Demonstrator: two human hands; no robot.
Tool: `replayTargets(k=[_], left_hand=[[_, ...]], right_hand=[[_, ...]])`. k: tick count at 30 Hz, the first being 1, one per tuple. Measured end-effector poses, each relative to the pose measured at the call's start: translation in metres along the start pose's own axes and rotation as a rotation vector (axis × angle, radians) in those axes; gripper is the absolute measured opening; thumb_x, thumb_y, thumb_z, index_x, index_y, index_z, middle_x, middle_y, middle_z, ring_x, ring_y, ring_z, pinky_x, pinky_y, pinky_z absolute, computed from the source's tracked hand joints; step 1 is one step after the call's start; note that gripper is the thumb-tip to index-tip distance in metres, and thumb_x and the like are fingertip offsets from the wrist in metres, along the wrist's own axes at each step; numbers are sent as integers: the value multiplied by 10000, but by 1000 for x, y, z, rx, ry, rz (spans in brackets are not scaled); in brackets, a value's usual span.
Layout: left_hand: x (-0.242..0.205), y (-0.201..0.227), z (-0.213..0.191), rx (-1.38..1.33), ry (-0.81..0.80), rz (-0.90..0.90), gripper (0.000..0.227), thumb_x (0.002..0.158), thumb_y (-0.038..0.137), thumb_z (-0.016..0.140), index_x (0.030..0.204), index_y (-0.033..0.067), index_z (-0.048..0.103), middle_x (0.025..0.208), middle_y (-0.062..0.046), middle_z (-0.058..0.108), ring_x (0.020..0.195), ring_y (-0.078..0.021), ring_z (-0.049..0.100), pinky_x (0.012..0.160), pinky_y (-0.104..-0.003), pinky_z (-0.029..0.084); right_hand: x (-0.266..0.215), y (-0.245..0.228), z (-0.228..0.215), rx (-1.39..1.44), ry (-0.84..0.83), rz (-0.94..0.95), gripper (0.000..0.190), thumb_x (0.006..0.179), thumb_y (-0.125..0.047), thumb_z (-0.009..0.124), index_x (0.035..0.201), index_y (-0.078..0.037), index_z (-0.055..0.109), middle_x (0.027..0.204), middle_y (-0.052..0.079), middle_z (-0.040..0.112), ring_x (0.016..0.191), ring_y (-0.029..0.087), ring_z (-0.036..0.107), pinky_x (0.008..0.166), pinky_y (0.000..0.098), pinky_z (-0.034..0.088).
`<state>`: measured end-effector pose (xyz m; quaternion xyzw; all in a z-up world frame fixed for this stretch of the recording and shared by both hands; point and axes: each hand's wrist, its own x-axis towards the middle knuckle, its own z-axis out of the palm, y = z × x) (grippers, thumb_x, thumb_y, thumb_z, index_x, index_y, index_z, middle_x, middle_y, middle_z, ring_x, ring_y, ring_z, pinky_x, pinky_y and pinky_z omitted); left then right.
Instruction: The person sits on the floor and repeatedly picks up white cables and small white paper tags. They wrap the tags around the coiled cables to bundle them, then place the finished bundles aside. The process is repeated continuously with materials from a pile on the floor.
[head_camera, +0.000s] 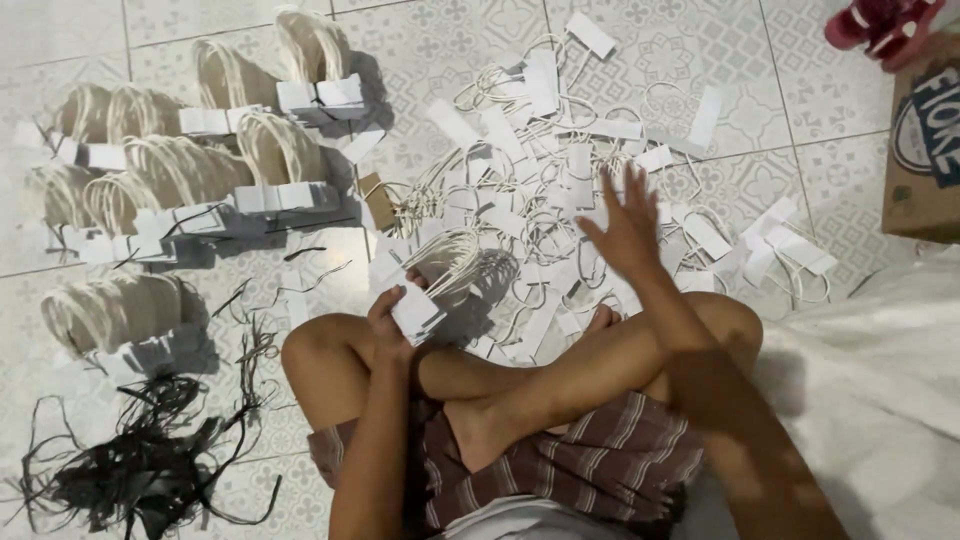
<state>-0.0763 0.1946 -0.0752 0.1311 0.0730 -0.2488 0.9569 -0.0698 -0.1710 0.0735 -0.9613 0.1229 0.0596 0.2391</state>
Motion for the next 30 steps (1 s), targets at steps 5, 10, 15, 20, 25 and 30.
replayTargets(k=[5,10,15,20,25,30], left_hand=[[-14,-19,69,174,227,-56,310,741,78,650,1038,53,566,923,-86,649,878,-266,668,879,-418,545],[-18,-31,70,133,304,-74,236,714,-28,629,950,-17,633,831,-106,647,799,-295,684,876,-463,566],[-10,-31,46,96,153,-102,178,758,97,610,920,96,537,764,-21,517,771,-207,607,783,-366,534],[-22,-32,41,185,120,-105,171,791,124,599,951,93,547,773,-35,544,773,-210,604,805,-375,531],[-29,-48,61,210,82,-110,194,798,165,620,967,95,555,783,-48,573,795,-228,631,824,-402,552],[-15,-46,89,425,102,17,289,780,172,703,1044,69,645,816,-74,688,776,-214,708,786,-384,605]], right_hand=[[-32,19,96,-83,-154,-265,481,1032,-338,606,1475,-156,560,1554,186,471,1499,337,371,1258,544,180],[-24,63,130,-124,-93,-330,207,983,-197,659,1171,-190,746,1140,68,734,1199,243,649,1235,534,241],[-33,46,98,-25,145,-241,155,997,-227,671,1131,-156,641,1006,94,761,1074,235,716,1199,484,311],[-66,21,64,335,241,-136,283,952,-159,736,1223,-140,656,1053,170,754,1101,372,688,1013,492,500],[-70,17,70,456,303,-185,258,911,-148,790,1162,-194,753,1007,92,776,1122,291,699,1034,449,489],[-65,-2,66,637,366,-174,204,867,-151,847,1061,-183,793,971,98,774,1017,264,732,933,404,546]])
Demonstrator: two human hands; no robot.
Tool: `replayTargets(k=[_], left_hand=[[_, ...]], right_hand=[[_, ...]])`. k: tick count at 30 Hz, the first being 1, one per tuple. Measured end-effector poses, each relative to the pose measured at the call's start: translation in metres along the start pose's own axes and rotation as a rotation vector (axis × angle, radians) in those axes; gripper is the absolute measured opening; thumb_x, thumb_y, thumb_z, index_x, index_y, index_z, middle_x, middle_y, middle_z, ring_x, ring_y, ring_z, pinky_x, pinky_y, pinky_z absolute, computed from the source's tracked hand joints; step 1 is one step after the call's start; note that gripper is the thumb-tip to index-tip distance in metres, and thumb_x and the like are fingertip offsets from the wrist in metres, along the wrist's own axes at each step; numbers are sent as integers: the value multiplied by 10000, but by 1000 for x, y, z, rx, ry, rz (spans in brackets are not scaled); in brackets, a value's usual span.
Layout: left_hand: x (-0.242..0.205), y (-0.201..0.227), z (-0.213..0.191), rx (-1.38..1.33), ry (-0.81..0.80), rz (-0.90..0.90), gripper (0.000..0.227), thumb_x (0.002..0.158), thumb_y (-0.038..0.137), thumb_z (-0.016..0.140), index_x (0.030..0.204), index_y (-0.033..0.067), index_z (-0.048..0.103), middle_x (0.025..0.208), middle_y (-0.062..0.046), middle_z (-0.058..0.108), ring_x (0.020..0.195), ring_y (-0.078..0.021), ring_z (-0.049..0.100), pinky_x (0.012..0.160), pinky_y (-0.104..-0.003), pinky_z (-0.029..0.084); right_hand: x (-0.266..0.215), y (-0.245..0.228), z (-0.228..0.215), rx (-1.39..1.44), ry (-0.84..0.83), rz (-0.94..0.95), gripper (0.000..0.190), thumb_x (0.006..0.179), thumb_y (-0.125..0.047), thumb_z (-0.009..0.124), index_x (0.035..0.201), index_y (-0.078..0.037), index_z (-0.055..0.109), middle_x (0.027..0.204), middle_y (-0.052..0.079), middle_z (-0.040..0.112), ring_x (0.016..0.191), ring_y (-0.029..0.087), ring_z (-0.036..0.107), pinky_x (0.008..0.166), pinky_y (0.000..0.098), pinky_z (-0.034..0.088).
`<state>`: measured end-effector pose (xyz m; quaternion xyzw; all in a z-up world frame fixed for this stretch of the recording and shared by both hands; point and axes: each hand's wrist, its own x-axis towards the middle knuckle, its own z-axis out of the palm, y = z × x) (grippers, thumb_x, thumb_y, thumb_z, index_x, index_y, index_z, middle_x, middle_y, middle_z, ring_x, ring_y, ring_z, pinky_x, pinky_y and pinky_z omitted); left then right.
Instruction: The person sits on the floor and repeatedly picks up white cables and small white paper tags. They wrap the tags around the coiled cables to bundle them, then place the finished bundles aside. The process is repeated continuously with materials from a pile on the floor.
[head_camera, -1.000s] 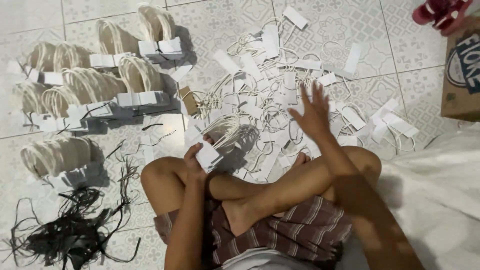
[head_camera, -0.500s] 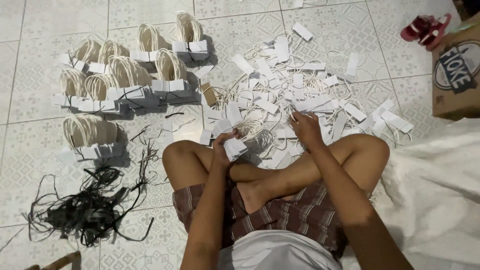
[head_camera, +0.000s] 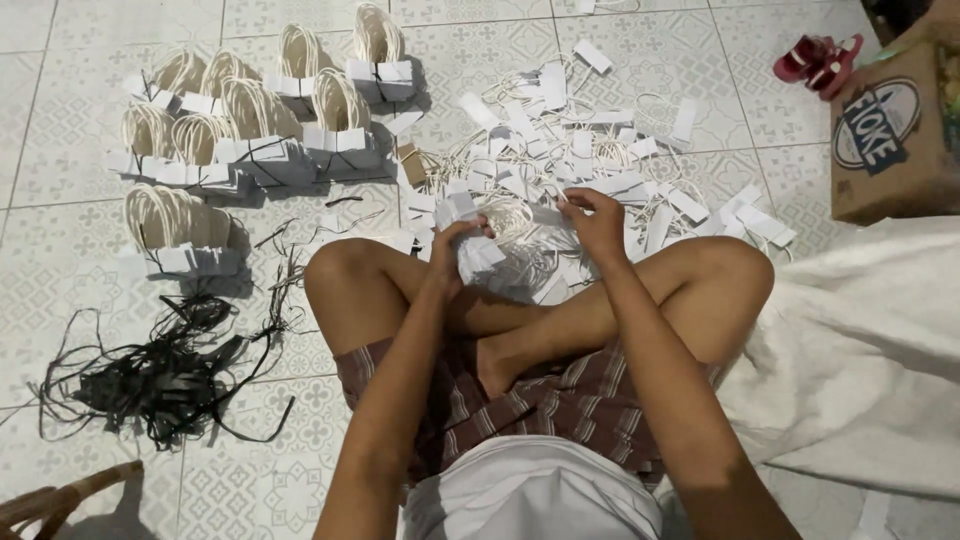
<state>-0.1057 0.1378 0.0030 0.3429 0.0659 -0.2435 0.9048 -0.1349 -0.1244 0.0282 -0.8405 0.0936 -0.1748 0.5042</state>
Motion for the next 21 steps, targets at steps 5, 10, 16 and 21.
replayTargets(k=[5,10,16,21], left_hand=[[-18,51,72,106,5,283,588,758,25,734,1267,85,447,828,-139,625,689,-272,699,733,-448,614],[-31,66,102,191,100,388,740,698,6,779,1327,87,396,836,-135,600,662,-242,685,644,-383,604],[-1,35,44,67,204,344,650,736,-13,761,1257,148,407,847,-131,629,649,-228,701,632,-352,624],[21,33,16,-48,313,375,642,754,7,800,1246,160,417,889,-176,662,661,-258,702,619,-383,622]], right_hand=[[7,-15,16,114,96,52,205,877,-161,844,1067,-125,776,928,114,758,916,213,717,847,362,559],[14,-11,28,423,102,144,313,908,-135,824,1192,-68,708,979,97,735,886,173,756,839,303,606],[10,-45,36,795,66,213,316,996,-31,658,1292,54,592,1091,115,651,1048,253,741,941,325,613],[20,-12,34,1065,-12,328,229,1008,-17,639,1233,-33,601,1070,84,632,1157,336,711,987,435,630]])
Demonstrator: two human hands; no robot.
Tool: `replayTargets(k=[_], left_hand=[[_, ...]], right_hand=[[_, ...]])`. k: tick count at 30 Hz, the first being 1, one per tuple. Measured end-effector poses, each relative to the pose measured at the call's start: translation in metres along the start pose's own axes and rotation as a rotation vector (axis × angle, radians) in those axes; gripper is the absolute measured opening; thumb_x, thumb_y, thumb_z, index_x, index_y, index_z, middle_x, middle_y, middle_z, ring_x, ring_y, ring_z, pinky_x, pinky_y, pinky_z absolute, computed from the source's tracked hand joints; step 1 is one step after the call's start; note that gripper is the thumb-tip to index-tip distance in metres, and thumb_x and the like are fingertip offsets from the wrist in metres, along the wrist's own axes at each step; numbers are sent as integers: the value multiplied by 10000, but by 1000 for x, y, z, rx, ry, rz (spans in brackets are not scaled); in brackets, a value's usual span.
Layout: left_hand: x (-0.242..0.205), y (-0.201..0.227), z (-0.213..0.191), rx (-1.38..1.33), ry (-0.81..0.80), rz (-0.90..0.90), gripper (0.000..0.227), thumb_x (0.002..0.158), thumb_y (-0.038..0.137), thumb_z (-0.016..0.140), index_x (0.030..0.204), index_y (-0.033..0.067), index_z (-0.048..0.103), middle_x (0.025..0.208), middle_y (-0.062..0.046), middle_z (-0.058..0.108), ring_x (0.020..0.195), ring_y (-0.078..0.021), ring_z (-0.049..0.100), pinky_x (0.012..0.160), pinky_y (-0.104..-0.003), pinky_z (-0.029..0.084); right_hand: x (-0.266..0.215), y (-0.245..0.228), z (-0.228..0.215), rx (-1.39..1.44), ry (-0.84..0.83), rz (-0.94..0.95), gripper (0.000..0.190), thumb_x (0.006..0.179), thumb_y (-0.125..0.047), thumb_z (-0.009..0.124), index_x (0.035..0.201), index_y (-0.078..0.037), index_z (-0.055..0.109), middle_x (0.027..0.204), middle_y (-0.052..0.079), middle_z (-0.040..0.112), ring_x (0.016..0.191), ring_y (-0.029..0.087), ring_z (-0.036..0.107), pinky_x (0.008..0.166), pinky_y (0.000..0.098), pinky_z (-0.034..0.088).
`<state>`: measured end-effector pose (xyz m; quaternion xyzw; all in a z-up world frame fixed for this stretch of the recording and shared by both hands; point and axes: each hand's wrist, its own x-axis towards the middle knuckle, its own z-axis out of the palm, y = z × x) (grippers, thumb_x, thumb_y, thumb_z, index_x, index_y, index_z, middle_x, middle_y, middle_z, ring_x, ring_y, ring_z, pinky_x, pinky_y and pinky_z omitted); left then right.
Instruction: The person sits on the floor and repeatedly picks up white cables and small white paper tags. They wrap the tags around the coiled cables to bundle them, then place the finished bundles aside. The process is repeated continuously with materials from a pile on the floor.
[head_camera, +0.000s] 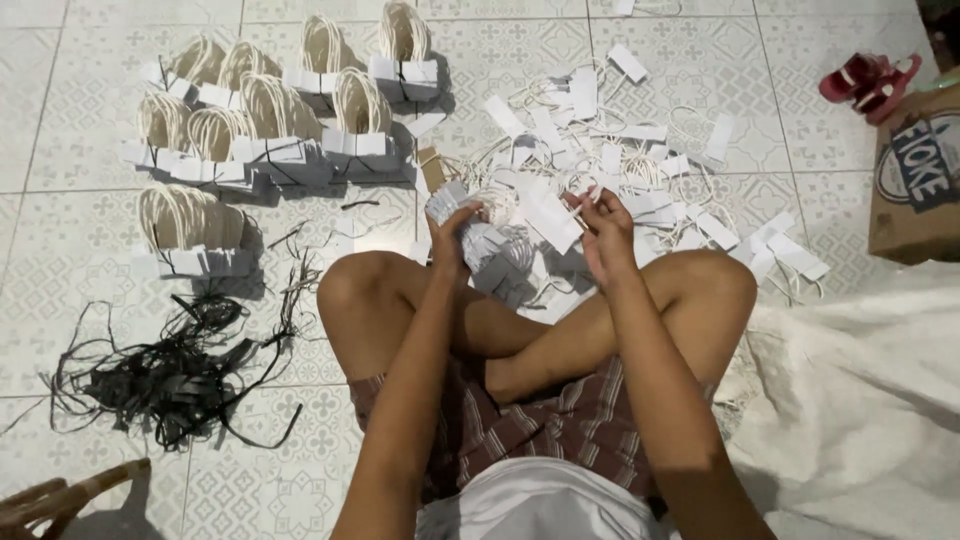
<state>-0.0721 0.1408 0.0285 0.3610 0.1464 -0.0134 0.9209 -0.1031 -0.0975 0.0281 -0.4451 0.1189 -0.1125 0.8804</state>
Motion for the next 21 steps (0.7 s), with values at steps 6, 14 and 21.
replayTargets(k=[6,14,21], left_hand=[[3,-15,3,234,-147,-50,896,801,161,911,1454,163,297,1066,-195,648,837,-245,689,783,-369,584],[4,-17,0,266,-368,-128,872,765,135,905,1455,259,386,1223,-183,625,1047,-252,629,909,-393,535],[7,-17,-7,291,-302,-204,901,729,105,884,1464,204,373,1300,-141,513,1187,-277,532,1003,-436,482]], right_hand=[[24,9,-41,202,26,47,211,1022,-89,653,1216,-109,572,1100,2,669,1232,243,683,1048,366,608],[12,19,-30,193,-82,259,192,1004,-63,644,1181,-97,579,1044,48,681,1179,283,710,959,372,638],[10,21,-3,0,-164,299,180,997,-72,636,1159,-75,559,1062,90,680,1081,244,735,890,267,618]])
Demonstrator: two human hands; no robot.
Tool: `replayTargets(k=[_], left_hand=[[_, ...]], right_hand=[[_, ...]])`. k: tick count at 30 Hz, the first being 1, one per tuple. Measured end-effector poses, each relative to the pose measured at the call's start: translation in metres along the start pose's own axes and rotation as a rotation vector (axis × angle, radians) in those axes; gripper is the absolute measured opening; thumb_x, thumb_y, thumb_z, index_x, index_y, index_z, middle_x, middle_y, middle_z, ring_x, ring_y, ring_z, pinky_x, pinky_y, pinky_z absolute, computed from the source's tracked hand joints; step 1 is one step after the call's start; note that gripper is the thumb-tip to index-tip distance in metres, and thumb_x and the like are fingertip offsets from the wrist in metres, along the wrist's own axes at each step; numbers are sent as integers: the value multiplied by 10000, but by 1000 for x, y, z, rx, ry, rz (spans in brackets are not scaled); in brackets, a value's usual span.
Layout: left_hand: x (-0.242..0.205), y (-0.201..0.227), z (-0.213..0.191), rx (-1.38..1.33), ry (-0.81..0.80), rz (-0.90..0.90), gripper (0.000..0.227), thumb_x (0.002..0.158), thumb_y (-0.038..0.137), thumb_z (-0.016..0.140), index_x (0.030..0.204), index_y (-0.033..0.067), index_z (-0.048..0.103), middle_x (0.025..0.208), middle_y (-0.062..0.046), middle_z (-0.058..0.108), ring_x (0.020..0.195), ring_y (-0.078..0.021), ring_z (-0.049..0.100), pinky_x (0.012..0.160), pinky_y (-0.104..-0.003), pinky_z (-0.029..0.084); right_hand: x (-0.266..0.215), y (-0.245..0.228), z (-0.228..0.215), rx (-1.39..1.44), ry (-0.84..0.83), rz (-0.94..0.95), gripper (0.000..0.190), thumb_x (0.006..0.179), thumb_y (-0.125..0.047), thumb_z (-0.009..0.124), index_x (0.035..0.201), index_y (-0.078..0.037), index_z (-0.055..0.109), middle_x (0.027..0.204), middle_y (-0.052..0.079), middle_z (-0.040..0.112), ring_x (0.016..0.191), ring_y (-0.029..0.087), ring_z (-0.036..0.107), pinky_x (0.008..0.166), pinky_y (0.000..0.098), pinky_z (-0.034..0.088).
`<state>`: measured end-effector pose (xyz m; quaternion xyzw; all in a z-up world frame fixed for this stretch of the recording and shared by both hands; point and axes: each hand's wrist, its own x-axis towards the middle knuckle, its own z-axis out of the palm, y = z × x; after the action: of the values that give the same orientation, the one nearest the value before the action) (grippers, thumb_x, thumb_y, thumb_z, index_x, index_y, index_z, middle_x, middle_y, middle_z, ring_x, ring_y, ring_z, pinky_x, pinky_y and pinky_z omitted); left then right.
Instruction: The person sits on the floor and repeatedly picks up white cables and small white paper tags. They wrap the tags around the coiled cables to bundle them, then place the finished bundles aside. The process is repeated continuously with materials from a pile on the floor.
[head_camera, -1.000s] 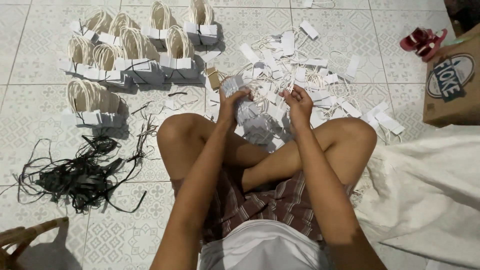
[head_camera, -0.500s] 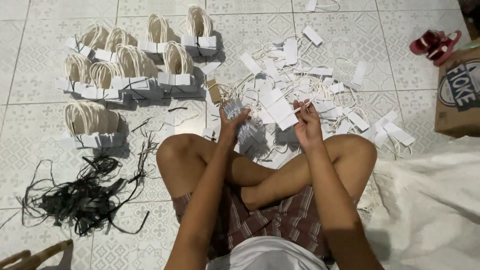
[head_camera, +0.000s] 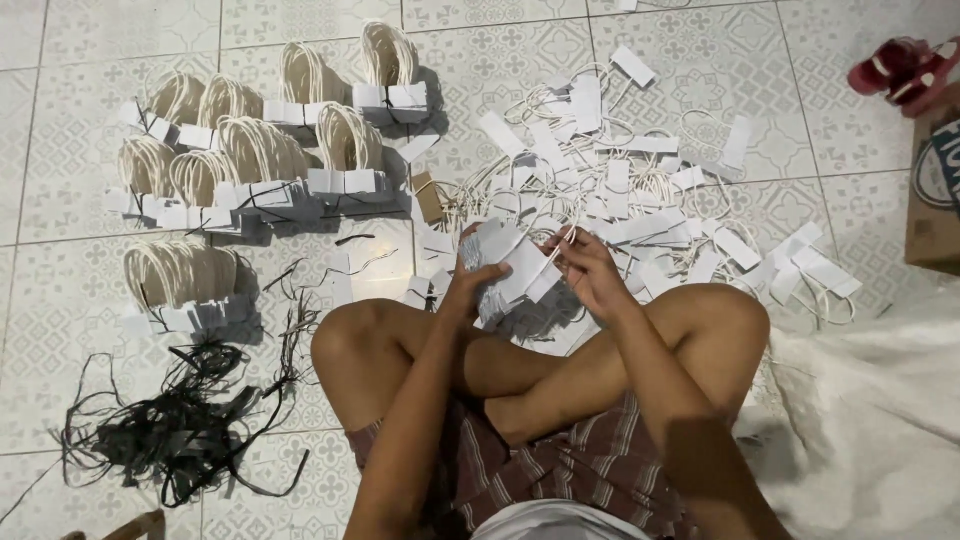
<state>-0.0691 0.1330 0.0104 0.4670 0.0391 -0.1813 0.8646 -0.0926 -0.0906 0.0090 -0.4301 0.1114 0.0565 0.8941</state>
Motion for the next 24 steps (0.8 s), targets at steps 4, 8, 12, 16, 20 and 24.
replayTargets(k=[4,8,12,16,20,24], left_hand=[[1,4,1,23,21,32,913,730,135,868,1471,199,338,1271,-139,487,1158,-270,502,990,-449,466],[9,0,-4,12,58,47,916,729,105,867,1473,180,338,1238,-166,503,1124,-290,538,960,-458,490],[-2,19,19,26,52,48,919,733,106,870,1472,176,328,1221,-148,491,1132,-285,524,956,-447,484],[8,6,5,6,-13,84,877,724,85,898,1431,213,395,1252,-131,548,1143,-265,565,974,-436,476],[10,3,1,-19,-46,102,856,736,75,903,1422,236,417,1259,-130,597,1141,-251,599,972,-418,504],[13,-3,-7,-11,-63,117,866,733,66,907,1433,244,429,1252,-118,635,1133,-232,621,963,-400,513]], right_hand=[[-4,1,26,-434,85,-145,828,974,-155,710,1605,-45,186,1322,216,456,1099,278,590,913,354,549],[-2,13,27,-1219,144,-765,583,972,-280,753,1462,-135,472,1404,112,402,1296,325,461,1077,481,353],[-11,20,32,-1422,-83,-822,669,853,-531,797,1405,-191,632,1172,-14,676,1193,178,589,1130,447,239],[-12,22,35,-1363,-65,-844,682,831,-445,856,1384,-114,632,1142,46,697,1088,210,647,1089,477,298],[-10,25,30,-1287,-6,-861,557,818,-261,884,1308,-102,671,1015,25,727,950,188,692,1050,443,342],[-7,35,27,-1201,62,-888,625,777,-219,911,1316,-104,616,903,8,723,867,174,696,1060,393,325]])
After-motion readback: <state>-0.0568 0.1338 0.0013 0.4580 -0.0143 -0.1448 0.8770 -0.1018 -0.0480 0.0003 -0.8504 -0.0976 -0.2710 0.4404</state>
